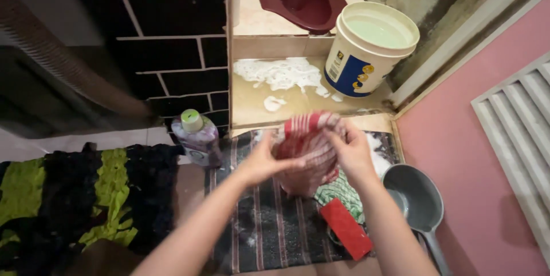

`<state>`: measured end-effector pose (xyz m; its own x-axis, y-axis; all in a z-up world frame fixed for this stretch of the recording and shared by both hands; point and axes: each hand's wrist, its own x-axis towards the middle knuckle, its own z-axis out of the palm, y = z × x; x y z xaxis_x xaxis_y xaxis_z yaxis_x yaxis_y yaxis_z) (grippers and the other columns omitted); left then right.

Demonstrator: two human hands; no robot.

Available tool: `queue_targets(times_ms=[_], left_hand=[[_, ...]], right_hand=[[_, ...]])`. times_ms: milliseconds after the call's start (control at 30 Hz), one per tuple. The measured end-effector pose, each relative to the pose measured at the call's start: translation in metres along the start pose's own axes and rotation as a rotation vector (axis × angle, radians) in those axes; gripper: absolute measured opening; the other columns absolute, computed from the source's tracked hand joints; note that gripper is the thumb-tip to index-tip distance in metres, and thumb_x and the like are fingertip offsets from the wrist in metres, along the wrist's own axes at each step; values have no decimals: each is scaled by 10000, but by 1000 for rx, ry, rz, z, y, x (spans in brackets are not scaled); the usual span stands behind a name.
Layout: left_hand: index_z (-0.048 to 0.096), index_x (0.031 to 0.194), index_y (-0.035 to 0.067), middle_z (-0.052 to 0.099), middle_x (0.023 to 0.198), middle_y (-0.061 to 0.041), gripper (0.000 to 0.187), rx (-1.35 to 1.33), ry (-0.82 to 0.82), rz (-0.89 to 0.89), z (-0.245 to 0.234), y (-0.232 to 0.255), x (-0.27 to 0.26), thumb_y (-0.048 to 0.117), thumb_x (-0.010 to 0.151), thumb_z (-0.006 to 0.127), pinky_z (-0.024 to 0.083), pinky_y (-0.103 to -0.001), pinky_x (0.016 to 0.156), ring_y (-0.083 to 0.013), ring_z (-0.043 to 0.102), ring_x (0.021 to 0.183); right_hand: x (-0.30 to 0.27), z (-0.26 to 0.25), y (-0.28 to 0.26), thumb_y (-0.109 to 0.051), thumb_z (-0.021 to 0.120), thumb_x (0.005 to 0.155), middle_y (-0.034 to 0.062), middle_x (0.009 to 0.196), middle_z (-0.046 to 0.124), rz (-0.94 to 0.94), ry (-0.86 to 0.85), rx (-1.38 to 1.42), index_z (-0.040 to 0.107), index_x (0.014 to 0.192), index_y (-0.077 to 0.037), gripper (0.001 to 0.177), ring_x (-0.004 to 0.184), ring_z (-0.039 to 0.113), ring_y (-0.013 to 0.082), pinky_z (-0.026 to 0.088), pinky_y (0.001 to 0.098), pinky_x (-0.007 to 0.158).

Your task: The person is hand-washing various rags or cloths using soap and a brush in a bathroom setting.

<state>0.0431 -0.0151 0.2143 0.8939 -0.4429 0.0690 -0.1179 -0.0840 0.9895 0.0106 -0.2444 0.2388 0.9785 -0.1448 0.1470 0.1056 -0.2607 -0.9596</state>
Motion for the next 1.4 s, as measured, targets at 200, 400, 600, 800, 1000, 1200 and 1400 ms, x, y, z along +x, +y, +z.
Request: queue_targets(times_ms=[200,400,600,800,1000,1200,1400], left_hand=[[724,1102,65,781,981,-89,434,76,215,-367,31,-193,-50,346,789,832,575,-360,831,-205,737,896],[706,1159,23,767,1027,-149,375,342,378,25,29,-257,-55,276,883,721,554,-424,833,-286,738,927],[721,1039,28,769,994,-169,380,312,481,-37,27,-291,-60,296,782,802,574,-445,744,-324,756,903],[725,999,65,770,939,-179,325,324,415,-344,23,-265,-51,348,841,761,568,-431,746,-342,751,880],[747,948,9,762,900,-228,378,231,341,-329,12,-198,-58,369,839,784,570,-418,746,-346,760,866],[703,973,18,742,894,-240,339,269,468,-235,20,-170,-57,310,815,773,568,-441,755,-394,734,865],[694,1009,48,775,904,-186,328,143,414,-321,23,-195,-54,288,799,774,577,-416,770,-336,765,873]], right_hand=[[-11,74,58,-326,848,808,145,1091,653,145,47,-634,662,1242,-83,530,950,661,274,553,367,840],[2,222,12,-348,941,656,161,1364,600,-238,-110,-109,483,1402,-39,928,1241,625,302,543,408,971],[22,280,-5,-307,960,666,112,1166,764,-215,-60,40,627,1280,-22,755,1101,760,264,597,376,964],[19,239,7,-239,960,693,102,1143,763,-172,12,191,669,1233,-16,653,1046,753,210,628,344,947],[-8,113,-22,-246,889,796,66,1119,734,-100,17,566,645,1242,-36,550,996,751,199,633,383,903],[-48,1,18,-446,772,814,77,894,742,587,-42,502,665,1160,-66,525,697,721,187,612,368,623],[-91,-48,52,-507,701,810,131,817,777,1194,-53,437,756,1006,-40,510,599,703,234,582,388,539]])
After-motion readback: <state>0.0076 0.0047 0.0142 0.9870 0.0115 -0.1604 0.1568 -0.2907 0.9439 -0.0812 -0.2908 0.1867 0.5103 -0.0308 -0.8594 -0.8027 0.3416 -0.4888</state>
